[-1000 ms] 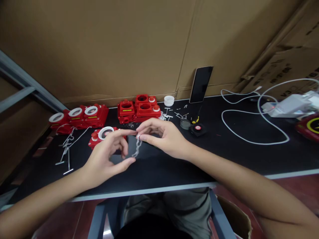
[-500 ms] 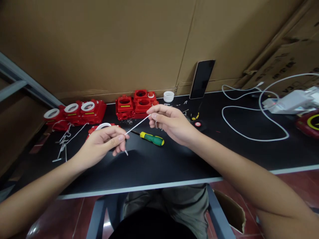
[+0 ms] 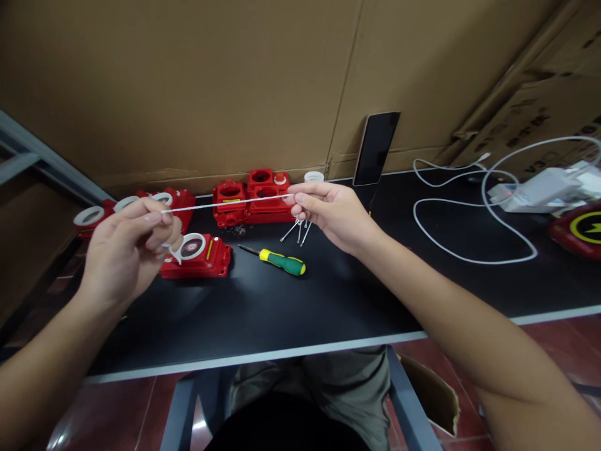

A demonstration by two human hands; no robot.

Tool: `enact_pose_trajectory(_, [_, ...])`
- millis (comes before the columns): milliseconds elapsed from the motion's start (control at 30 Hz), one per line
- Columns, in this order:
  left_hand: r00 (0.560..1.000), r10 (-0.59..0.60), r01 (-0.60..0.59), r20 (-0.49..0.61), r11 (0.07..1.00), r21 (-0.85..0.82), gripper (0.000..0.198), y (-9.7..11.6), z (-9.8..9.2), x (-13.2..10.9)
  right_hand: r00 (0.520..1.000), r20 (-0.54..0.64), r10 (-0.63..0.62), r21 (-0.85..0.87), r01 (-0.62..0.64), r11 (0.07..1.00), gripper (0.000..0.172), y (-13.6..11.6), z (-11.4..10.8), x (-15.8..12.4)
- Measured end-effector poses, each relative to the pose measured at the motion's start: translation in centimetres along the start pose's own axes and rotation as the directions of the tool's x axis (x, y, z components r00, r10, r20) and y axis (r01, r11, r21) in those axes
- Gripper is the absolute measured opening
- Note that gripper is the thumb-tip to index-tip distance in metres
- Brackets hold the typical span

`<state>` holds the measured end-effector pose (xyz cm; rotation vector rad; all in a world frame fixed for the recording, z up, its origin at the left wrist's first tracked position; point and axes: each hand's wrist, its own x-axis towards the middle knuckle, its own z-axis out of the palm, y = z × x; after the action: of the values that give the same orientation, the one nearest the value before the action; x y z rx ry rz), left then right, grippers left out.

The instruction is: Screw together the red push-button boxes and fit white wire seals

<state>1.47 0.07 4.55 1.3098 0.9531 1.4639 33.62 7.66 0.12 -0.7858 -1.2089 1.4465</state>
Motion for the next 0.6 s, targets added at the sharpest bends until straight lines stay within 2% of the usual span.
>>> enact_pose_trajectory(267, [0.993,0.084,-0.082,-0.088,0.996,0.03,0.017,-0.2,0.0,0.6,0.997,0.061,-0.047,-0.066,0.051,0.996,0.053,0.2,0.3,-0.3])
enact_pose_trajectory(433, [0.966,0.161,-0.164,-0.203,0.986,-0.001,0.013,0.2,0.5,0.5,0.987,0.134,-0.084,-0.056,0.093,0.994,0.046,0.3,1.3,-1.3])
enact_pose_trajectory(600, [0.952,0.186,-0.19,-0.244,0.982,0.007,0.012,0.4,0.5,0.7,0.976,0.199,-0.085,-0.041,0.095,0.995,0.042,0.4,1.8,-1.8])
